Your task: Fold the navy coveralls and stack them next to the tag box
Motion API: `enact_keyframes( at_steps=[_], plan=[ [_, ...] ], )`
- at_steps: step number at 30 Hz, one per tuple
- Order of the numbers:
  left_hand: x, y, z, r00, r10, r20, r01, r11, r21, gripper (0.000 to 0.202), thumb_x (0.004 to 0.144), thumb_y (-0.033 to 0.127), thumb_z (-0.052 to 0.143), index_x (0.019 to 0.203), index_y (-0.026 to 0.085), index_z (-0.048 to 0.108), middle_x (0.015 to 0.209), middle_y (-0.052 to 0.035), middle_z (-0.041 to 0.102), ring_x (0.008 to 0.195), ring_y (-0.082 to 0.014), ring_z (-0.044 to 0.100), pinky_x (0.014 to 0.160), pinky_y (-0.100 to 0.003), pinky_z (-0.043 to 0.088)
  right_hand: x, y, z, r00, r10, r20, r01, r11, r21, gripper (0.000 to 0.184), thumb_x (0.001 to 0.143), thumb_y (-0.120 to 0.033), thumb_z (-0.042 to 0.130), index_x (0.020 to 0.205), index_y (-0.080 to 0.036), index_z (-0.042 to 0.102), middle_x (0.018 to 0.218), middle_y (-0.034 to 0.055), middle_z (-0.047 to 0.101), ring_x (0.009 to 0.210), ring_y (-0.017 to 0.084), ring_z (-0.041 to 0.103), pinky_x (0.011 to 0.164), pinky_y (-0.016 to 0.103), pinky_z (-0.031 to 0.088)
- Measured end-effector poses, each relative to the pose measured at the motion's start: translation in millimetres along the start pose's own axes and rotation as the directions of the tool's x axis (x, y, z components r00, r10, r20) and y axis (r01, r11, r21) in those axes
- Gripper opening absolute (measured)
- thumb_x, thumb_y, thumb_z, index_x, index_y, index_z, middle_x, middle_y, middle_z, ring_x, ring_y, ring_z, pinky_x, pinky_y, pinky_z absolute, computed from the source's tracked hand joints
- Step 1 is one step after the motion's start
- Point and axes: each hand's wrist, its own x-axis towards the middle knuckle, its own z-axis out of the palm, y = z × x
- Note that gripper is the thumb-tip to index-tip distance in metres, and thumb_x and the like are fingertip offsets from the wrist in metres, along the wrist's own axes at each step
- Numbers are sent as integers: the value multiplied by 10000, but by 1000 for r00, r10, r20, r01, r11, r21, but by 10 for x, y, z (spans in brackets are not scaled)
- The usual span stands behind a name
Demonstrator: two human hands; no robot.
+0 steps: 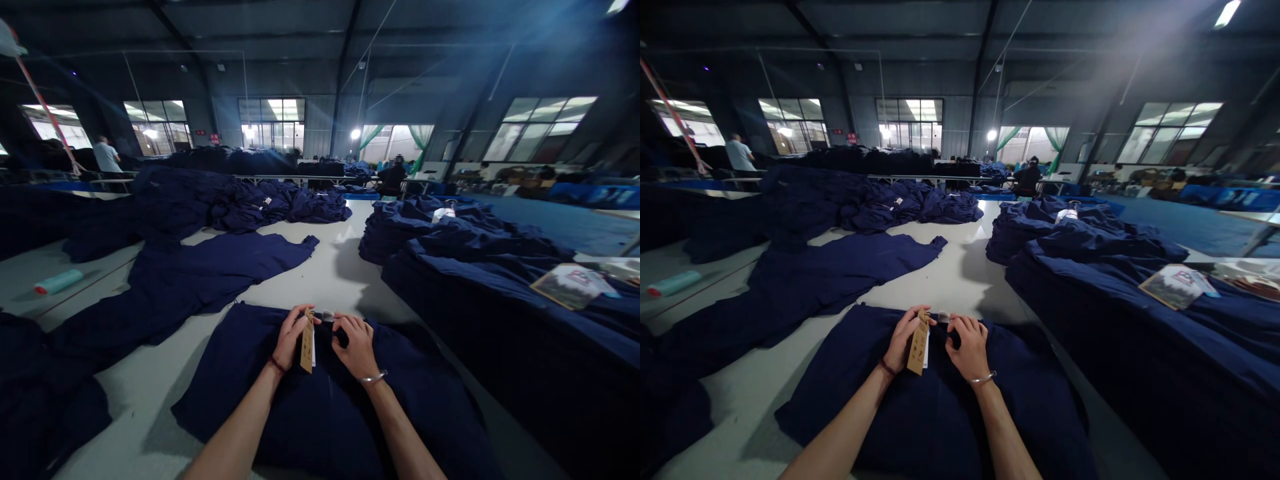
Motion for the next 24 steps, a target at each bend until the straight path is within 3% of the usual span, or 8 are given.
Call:
enact_keyframes(
  at_steps=[6,12,17,24],
  plan=[
    [2,8,11,1000,-18,16,18,1000,-21,484,859,507,512,1209,173,528,877,-44,665,769,-165,575,683,-256,400,-7,11,-7,1000,-11,23,9,998,67,188,672,-125,510,820,-237,543,930,-8,677,901,185,530,866,337,283],
    [3,8,19,999,-4,38,4,1000,7,501,858,518,514,1217,170,535,890,-52,659,881,-204,586,787,-293,409,-9,-30,-16,999,-46,29,47,998,-48,393,752,-235,551,1142,-279,573,1011,12,682,909,200,533,834,351,283],
    [14,-11,16,998,21,53,-21,1000,-13,473,857,494,530,1202,172,549,882,-52,661,884,-203,583,830,-307,404,0,-43,0,999,-33,42,37,994,-99,200,810,-264,574,988,-308,653,947,-3,671,899,177,529,818,343,260],
    [11,-25,17,998,11,64,-7,998,-62,473,855,485,541,1209,172,535,917,-58,653,875,-196,585,797,-289,415,-2,-70,-8,999,-37,32,41,987,-152,90,801,-287,587,832,-259,667,917,4,650,875,163,520,804,339,240]
  ],
)
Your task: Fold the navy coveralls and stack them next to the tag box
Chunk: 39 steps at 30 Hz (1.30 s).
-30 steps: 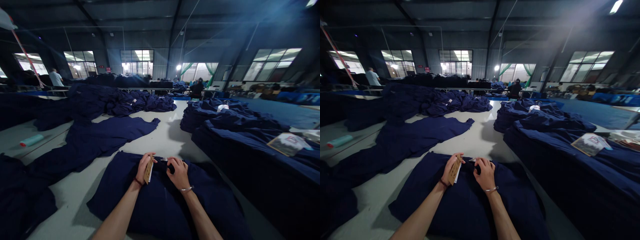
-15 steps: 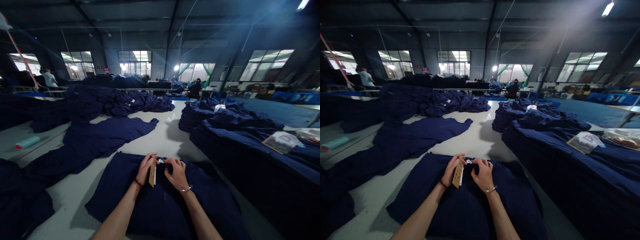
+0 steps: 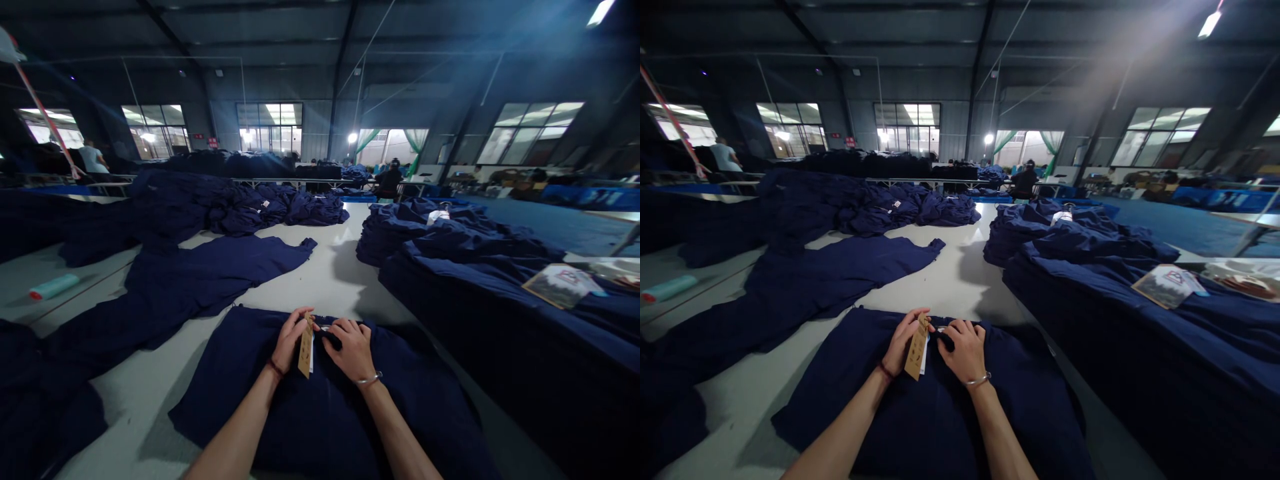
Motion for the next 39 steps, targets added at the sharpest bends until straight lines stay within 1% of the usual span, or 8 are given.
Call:
enact_keyframes(
  at_steps=[9,14,19,23,28,31,36,39],
  plan=[
    [6,-17,-8,1000,-27,14,25,995,100,487,866,492,546,1244,185,520,988,-67,647,939,-197,585,860,-306,422,-4,-31,19,995,101,15,-100,994,-43,207,862,-320,498,769,-247,669,805,7,658,833,168,525,786,353,240],
    [28,-69,-9,999,50,12,-52,962,268,511,860,543,526,1233,194,543,1101,-79,614,986,-205,571,923,-339,413,5,48,110,994,111,12,-111,994,18,258,906,-212,395,1037,-272,609,947,11,680,893,166,555,865,375,274],
    [54,-117,5,993,113,41,-120,910,397,485,962,489,289,1227,216,591,1216,-79,552,1144,-209,488,1022,-362,352,6,168,239,988,143,-62,-131,978,160,247,855,-204,456,1062,-229,589,1040,72,605,975,205,524,798,339,392],
    [70,-159,19,991,98,95,-132,861,492,421,887,350,503,1286,223,551,1188,-74,541,1125,-209,495,1027,-368,354,1,224,237,984,111,-139,-63,949,307,213,865,-210,438,910,-226,645,1031,83,578,978,211,518,872,378,429],
    [47,-220,56,986,105,132,-163,796,584,674,726,223,689,1359,235,458,1180,-75,545,1100,-219,505,1020,-382,355,2,277,206,959,235,-156,-150,893,425,281,899,-289,418,842,-214,682,988,96,591,982,215,541,914,391,437],
    [20,-222,93,987,117,108,-159,774,613,783,646,227,770,1356,236,441,1199,-79,561,1099,-243,501,1000,-400,361,-5,270,208,965,205,-163,-134,920,367,262,881,-322,462,839,-213,696,1016,100,598,1001,222,536,923,399,429],
    [7,-129,132,967,185,173,-253,680,688,325,747,307,693,1059,233,639,1065,-51,623,1016,-240,524,922,-385,402,-28,228,226,985,119,-126,-94,977,190,205,854,-285,508,889,-252,708,1074,70,603,1016,222,531,892,412,422],
    [17,-98,119,970,202,136,-239,693,680,159,836,296,590,942,221,680,935,-52,636,926,-214,563,864,-349,429,-37,267,269,983,102,-154,-71,977,199,227,863,-239,480,921,-238,700,1078,81,608,1012,214,534,910,405,437]
  ],
)
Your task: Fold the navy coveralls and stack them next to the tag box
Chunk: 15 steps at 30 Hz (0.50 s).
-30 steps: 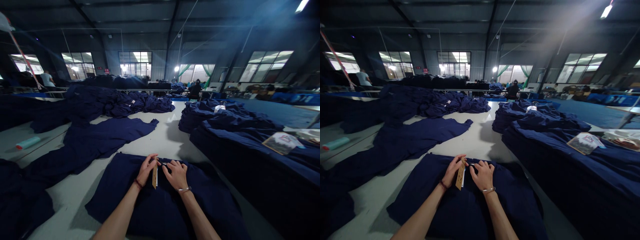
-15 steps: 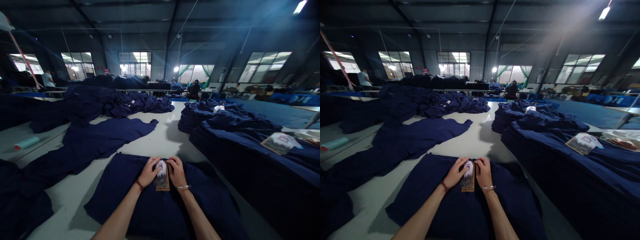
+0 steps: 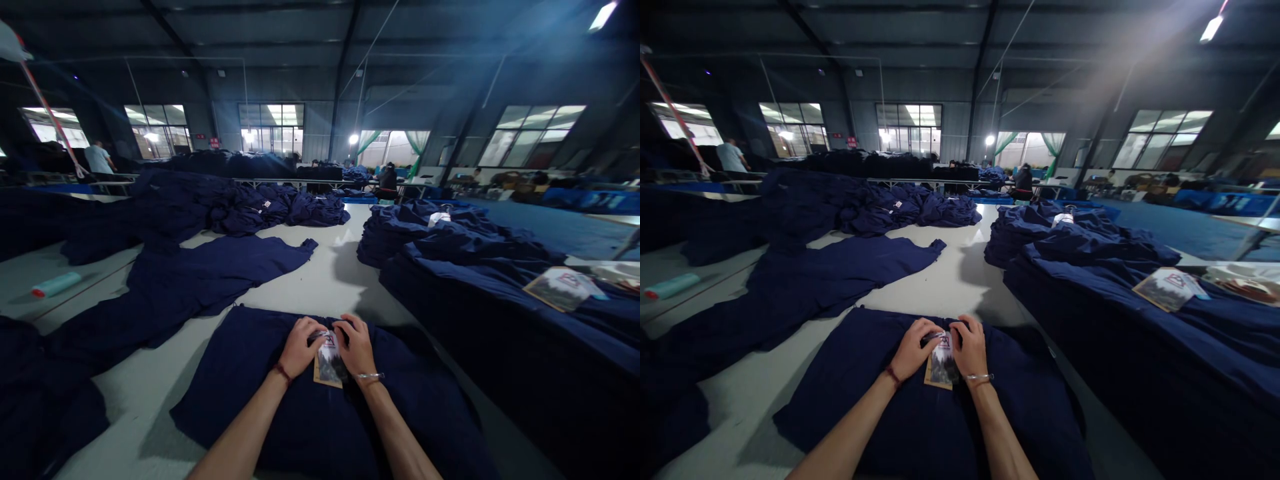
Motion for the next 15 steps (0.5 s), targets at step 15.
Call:
enact_keyframes(
  at_steps=[15],
  plan=[
    [-26,-99,-25,994,-103,-39,110,924,368,238,928,346,466,1039,287,668,1073,-32,631,1049,-218,519,928,-383,331,55,-73,-194,995,47,-87,-70,955,-288,279,921,-279,406,937,-260,684,925,67,632,872,198,529,787,354,403]
  ],
)
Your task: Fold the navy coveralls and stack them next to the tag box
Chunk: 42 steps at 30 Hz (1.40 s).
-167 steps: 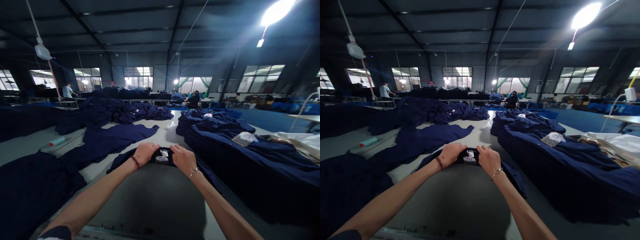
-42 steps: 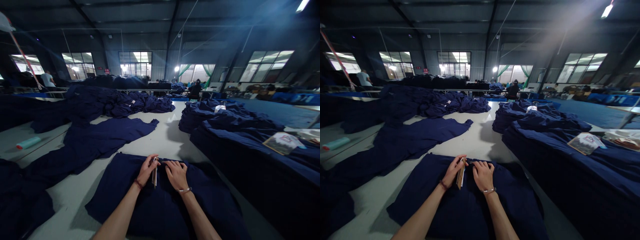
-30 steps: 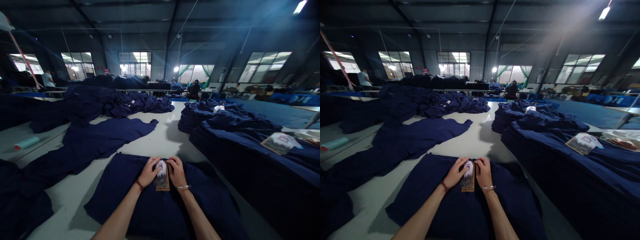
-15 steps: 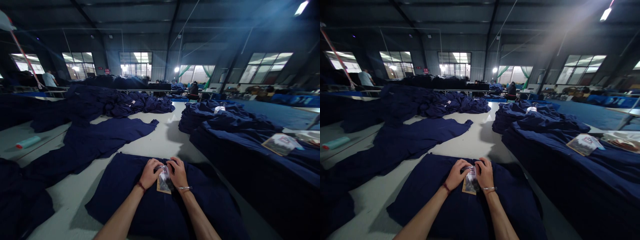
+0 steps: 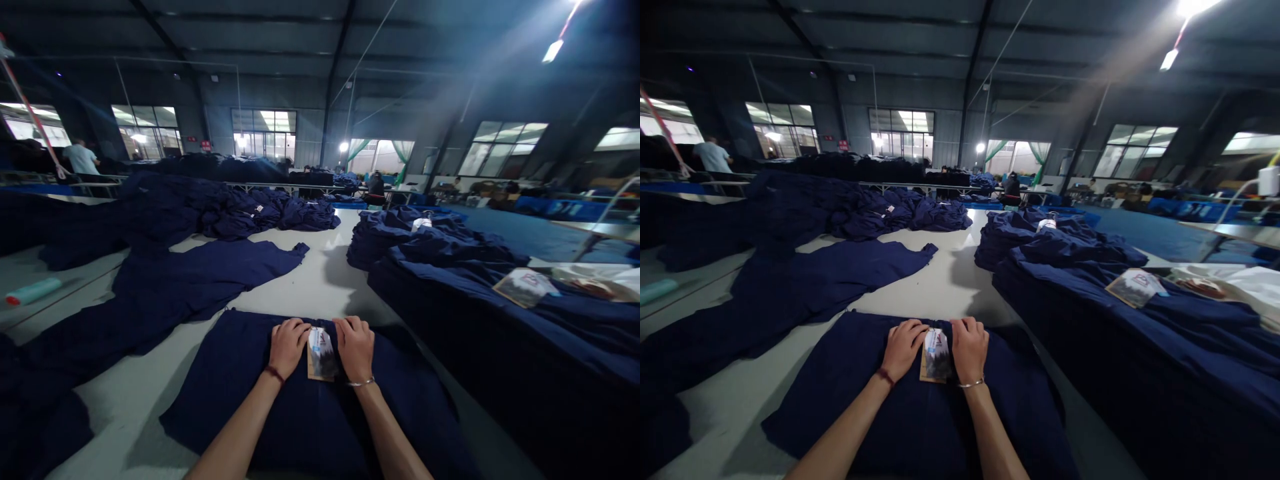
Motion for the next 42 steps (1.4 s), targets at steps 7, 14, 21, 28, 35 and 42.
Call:
enact_keyframes(
  at_steps=[7,14,21,28,35,42],
  plan=[
    [-48,-54,96,998,15,57,-16,1000,11,337,927,433,433,1225,379,579,1361,-30,523,1324,-280,330,1070,-569,79,-278,148,-150,982,45,181,-18,989,-149,292,928,-303,394,1068,-319,650,1214,42,628,1147,266,502,990,600,249],
    [12,-15,72,988,-46,146,43,999,24,413,903,472,449,1301,380,507,1436,-47,435,1376,-311,249,1053,-639,-90,-380,259,-38,922,184,341,-131,976,-174,395,922,-434,352,1297,-464,475,1447,-9,418,1355,361,270,930,783,147],
    [-115,124,-522,971,-20,237,-26,981,192,277,869,315,519,1118,235,611,1300,-81,535,1204,-223,483,1044,-417,333,-203,335,-349,914,146,378,-114,988,-105,397,902,-313,355,1237,-323,567,1418,57,442,1256,272,427,965,592,352],
    [-485,-159,-935,893,-21,450,-171,909,380,360,961,415,350,1248,326,548,1394,-14,489,1328,-259,352,1086,-626,76,-308,319,-633,859,162,486,-9,953,-302,363,922,-380,349,1203,-406,577,1387,-12,491,1318,296,353,1010,728,128],
    [-480,-410,-968,861,-155,484,-87,893,442,601,888,676,257,1439,436,237,1548,30,171,1420,-327,78,1021,-725,12,-324,334,-613,682,368,632,-154,917,-368,499,924,-550,165,1420,-498,156,1560,-93,103,1421,313,101,1020,733,97],
    [-416,-413,-950,836,-191,515,-75,889,451,586,907,642,235,1451,431,186,1554,27,133,1423,-314,70,1029,-712,50,-247,325,-647,635,364,682,-172,927,-334,521,925,-550,146,1438,-460,151,1570,-49,76,1420,318,101,1023,709,135]
  ],
)
